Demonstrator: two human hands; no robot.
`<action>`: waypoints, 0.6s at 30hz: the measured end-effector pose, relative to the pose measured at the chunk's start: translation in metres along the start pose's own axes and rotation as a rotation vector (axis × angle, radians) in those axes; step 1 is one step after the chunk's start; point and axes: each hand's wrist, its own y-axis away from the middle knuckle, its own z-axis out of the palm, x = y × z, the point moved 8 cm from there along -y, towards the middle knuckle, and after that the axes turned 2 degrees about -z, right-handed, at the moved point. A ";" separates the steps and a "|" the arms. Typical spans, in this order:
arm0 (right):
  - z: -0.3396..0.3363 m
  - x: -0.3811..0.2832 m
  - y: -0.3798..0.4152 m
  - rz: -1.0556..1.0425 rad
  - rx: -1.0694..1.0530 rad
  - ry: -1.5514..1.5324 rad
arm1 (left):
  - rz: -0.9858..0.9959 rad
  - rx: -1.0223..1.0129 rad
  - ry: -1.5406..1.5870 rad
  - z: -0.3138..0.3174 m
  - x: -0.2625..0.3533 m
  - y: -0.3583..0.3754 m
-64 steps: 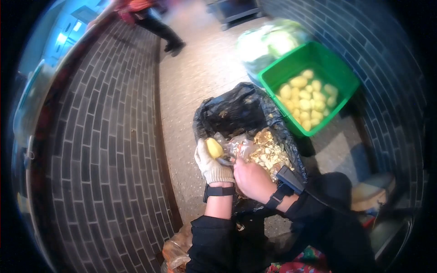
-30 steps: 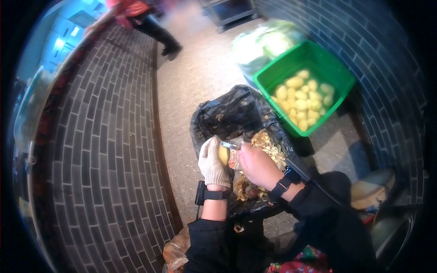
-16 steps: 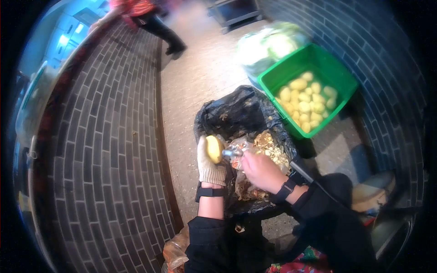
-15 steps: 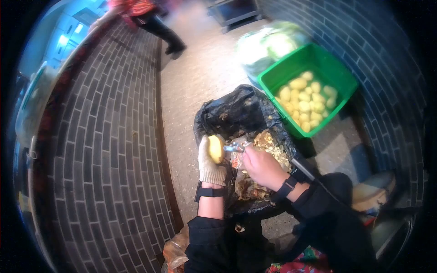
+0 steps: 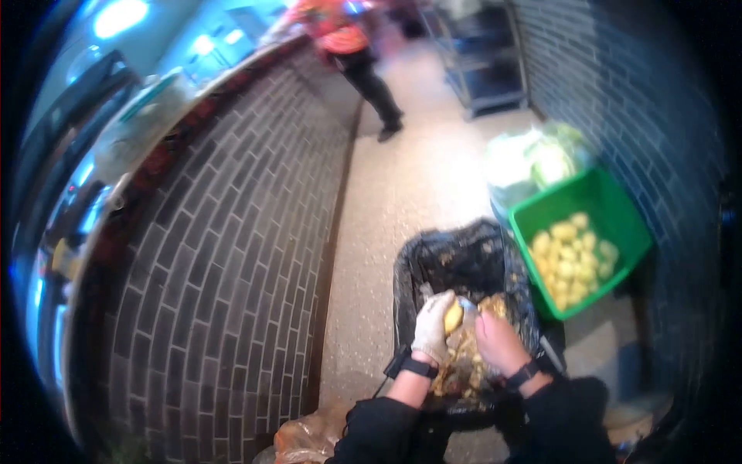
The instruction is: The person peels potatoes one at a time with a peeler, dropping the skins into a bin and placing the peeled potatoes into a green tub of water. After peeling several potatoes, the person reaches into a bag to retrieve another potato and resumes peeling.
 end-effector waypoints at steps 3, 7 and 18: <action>0.007 0.003 0.004 0.025 -0.023 0.060 | 0.112 0.020 -0.119 0.000 0.009 0.006; 0.015 -0.009 0.015 -0.059 -0.044 0.147 | 0.796 0.133 -0.915 -0.003 0.021 0.020; 0.037 -0.019 0.020 -0.076 0.013 0.268 | 0.289 0.271 0.043 -0.020 0.013 0.035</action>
